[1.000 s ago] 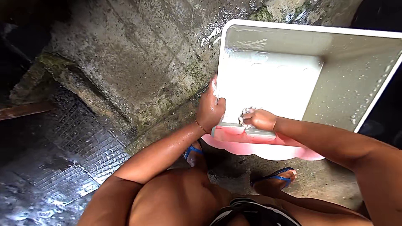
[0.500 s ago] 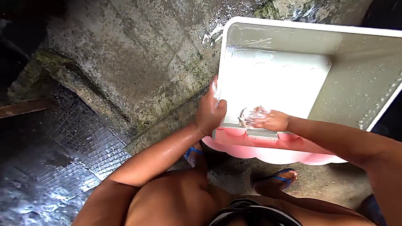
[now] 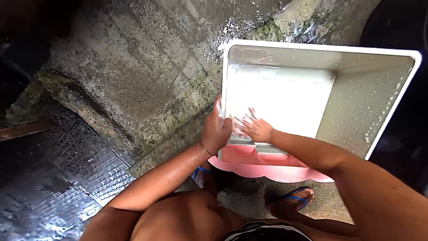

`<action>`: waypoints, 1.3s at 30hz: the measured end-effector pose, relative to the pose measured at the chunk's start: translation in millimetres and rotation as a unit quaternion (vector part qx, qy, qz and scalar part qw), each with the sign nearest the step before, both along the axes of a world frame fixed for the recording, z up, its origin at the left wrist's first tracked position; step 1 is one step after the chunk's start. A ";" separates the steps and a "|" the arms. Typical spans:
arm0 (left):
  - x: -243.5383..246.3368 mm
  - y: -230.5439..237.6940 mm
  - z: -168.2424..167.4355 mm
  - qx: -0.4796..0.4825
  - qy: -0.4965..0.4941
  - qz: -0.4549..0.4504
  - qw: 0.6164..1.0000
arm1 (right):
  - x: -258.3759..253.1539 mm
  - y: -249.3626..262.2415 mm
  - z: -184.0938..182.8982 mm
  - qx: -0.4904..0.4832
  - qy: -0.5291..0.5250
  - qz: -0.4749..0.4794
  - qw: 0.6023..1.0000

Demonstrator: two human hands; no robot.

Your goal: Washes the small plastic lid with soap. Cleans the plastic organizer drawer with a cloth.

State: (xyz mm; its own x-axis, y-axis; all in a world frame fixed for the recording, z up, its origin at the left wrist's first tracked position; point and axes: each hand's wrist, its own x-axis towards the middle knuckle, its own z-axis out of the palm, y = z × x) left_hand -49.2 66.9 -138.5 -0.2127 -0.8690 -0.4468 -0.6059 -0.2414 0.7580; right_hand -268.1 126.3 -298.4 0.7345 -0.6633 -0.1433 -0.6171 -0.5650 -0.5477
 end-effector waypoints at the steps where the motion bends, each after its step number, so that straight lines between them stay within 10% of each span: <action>1: 1.2 -0.8 -1.3 -0.002 0.002 -0.003 1.000 | -22.8 7.4 3.1 0.034 0.010 0.031 0.999; 5: 2.3 -1.4 -2.3 0.013 -0.010 -0.018 1.000 | -58.3 -23.6 25.0 0.045 0.121 -0.032 0.991; 9: 1.6 -3.7 -5.1 0.013 -0.007 -0.020 1.000 | 10.3 -100.6 29.7 0.006 0.140 -0.196 0.971; 13: 5.1 -4.2 -8.5 0.008 0.001 -0.009 1.000 | 52.2 -120.3 3.5 -0.047 0.076 -0.165 0.982; 18: 7.7 -3.3 -7.8 0.029 0.031 0.008 0.999 | -41.0 -89.0 0.9 -0.011 0.113 -0.255 0.960; 22: 6.9 -1.6 -9.8 0.033 0.038 0.003 0.999 | -142.1 -53.1 29.1 0.100 0.275 -0.440 0.849; 25: 6.2 -1.5 -9.4 0.028 0.026 -0.016 0.999 | -118.8 -69.6 37.5 0.125 0.239 -0.565 0.780; 32: 0.7 1.7 -9.2 0.011 0.013 -0.016 1.000 | 42.6 -94.6 22.3 0.086 0.125 -0.300 0.942; 39: 5.6 3.1 -11.0 0.015 0.063 0.017 0.998 | -103.6 -57.2 18.4 0.033 0.217 -0.340 0.914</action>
